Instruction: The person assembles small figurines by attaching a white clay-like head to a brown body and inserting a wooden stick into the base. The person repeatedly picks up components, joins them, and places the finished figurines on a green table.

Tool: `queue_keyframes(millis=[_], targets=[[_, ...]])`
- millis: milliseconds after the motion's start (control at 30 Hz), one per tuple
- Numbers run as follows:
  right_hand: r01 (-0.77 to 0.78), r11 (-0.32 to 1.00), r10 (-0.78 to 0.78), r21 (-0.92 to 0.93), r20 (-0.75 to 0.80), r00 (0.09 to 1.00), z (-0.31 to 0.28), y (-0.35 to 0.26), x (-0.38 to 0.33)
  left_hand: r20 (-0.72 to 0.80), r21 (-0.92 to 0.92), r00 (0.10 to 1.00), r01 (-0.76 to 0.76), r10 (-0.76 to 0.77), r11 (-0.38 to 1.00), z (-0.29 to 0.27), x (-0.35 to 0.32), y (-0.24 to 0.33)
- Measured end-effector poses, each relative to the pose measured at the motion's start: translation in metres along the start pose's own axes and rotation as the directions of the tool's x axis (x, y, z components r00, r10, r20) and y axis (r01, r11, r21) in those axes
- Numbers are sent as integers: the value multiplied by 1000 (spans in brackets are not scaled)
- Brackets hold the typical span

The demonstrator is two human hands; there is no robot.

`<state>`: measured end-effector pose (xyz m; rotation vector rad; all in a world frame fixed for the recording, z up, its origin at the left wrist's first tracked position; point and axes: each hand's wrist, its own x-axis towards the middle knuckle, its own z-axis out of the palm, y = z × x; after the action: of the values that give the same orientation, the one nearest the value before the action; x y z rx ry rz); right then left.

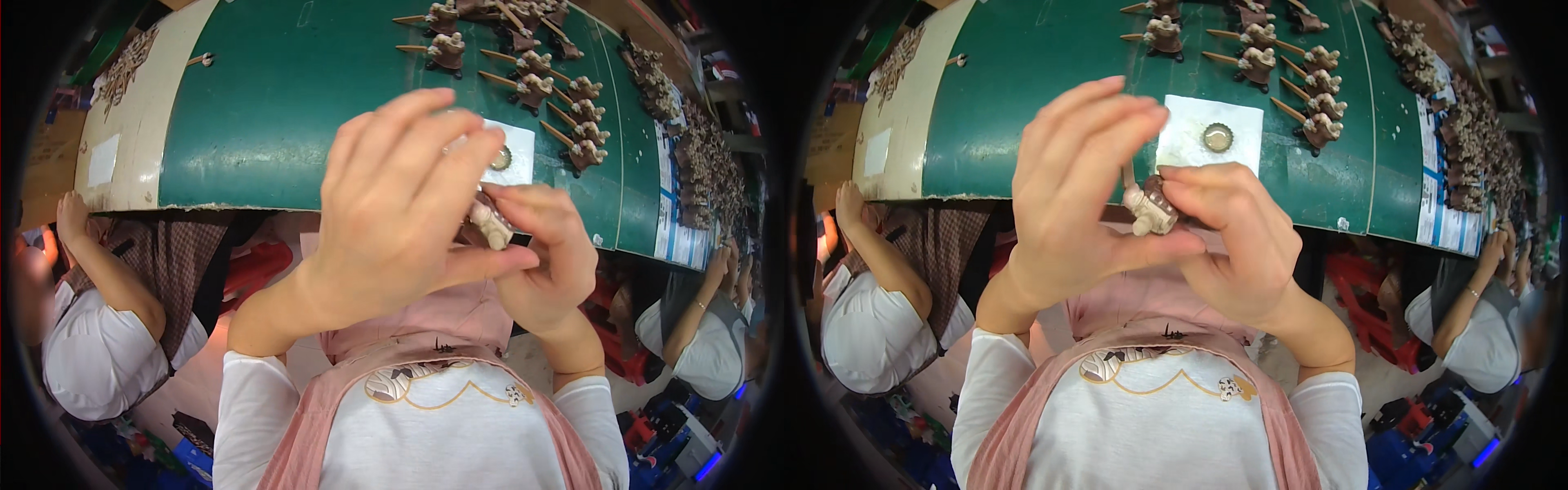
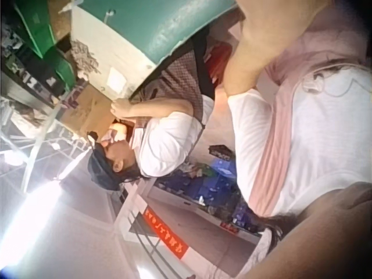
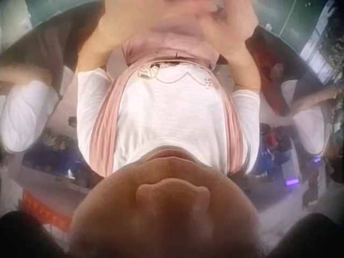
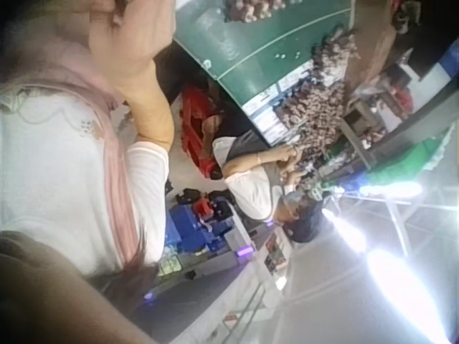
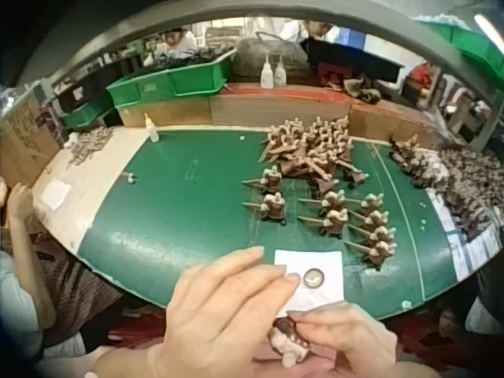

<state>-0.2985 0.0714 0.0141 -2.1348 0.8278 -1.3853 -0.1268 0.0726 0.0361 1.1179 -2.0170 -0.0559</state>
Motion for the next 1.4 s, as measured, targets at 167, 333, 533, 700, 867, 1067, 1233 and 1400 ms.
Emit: queue_keyframes(millis=[167,333,533,700,867,1067,1233,1400], targets=[[62,997,-64,-48,-29,998,19,-8,5,27,-94,998,-57,59,994,-5,-9,-7],[-4,995,8,-97,47,999,31,-5,21,93,24,996,-14,12,1000,-16,-14,-34],[-445,883,464,-148,132,876,11,55,71,-150,216,925,376,-349,901,-60,-19,-110],[-214,843,402,-494,313,861,17,85,98,-145,644,967,251,-207,723,-87,-27,-241],[-253,830,439,-497,302,846,19,79,96,79,659,916,247,-393,711,-91,-22,-286],[-366,829,476,-423,187,860,-20,44,73,76,636,950,187,-303,748,-79,-26,-259],[-534,815,547,-224,-3,837,-88,35,58,151,493,984,5,-91,870,-37,-14,-168],[-593,669,505,-449,-311,805,-180,108,65,134,261,969,169,-209,950,-21,-5,-113]])
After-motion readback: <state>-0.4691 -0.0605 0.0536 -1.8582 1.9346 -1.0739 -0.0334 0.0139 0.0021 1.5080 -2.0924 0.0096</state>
